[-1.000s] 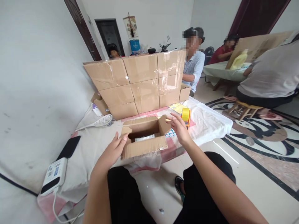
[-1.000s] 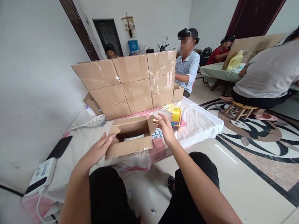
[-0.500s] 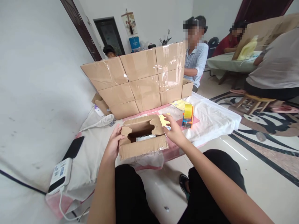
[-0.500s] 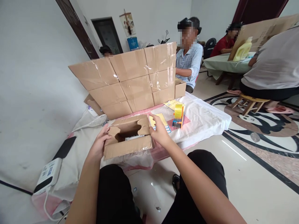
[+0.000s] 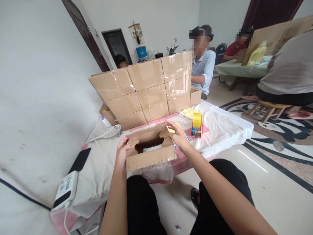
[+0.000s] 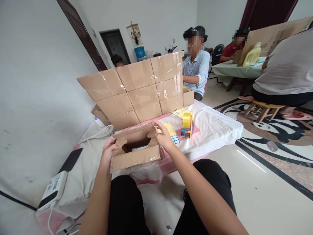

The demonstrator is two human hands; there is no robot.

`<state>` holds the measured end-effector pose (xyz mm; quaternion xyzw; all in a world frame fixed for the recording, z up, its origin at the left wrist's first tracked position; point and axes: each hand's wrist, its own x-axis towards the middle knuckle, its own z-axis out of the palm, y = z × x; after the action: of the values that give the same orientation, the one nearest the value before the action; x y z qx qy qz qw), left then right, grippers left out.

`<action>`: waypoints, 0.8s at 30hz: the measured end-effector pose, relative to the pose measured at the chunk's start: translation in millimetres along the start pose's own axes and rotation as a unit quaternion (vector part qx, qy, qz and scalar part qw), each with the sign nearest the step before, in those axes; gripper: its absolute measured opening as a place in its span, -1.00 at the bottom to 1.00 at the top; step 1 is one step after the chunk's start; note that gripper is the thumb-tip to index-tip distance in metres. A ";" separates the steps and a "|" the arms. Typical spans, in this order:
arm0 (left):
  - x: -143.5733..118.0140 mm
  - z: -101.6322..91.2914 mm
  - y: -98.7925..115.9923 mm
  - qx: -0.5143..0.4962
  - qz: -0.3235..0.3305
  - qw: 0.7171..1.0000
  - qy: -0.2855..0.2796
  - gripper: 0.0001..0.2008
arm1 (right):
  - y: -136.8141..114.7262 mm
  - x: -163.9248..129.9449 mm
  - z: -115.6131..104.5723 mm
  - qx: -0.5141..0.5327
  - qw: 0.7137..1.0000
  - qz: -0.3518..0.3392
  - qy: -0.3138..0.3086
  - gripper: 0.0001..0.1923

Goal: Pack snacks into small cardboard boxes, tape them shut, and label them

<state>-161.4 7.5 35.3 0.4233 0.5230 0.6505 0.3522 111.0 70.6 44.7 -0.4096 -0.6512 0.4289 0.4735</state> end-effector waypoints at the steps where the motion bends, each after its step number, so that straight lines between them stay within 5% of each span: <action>1: -1.9 -1.8 -0.6 0.004 0.005 1.000 0.008 -0.64 | -2.9 -0.8 -0.4 -0.033 0.999 -0.021 -0.002 -0.42; 4: -5.9 -5.0 -3.6 0.016 0.010 0.999 0.030 -0.77 | -9.2 -5.1 -0.1 -0.113 0.990 -0.078 -0.008 -0.72; 8: -3.7 -3.5 -6.3 0.042 -0.006 0.998 0.053 -0.71 | -9.6 -11.6 -0.2 -0.114 0.990 -0.076 -0.023 -0.77; 19: -3.0 -4.0 -4.3 0.037 0.003 0.998 0.041 -0.61 | -24.0 -56.1 -64.4 -0.154 0.945 -0.122 -0.263 -0.25; 24: -2.4 -3.6 -7.1 -0.002 -0.013 0.999 0.038 -0.63 | -21.5 -59.4 -44.9 -0.134 0.966 -0.186 -0.120 -0.52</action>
<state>-163.7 5.4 27.6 0.3907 0.5405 0.6625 0.3411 164.6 16.1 57.6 -0.2863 -0.8193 0.2882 0.4045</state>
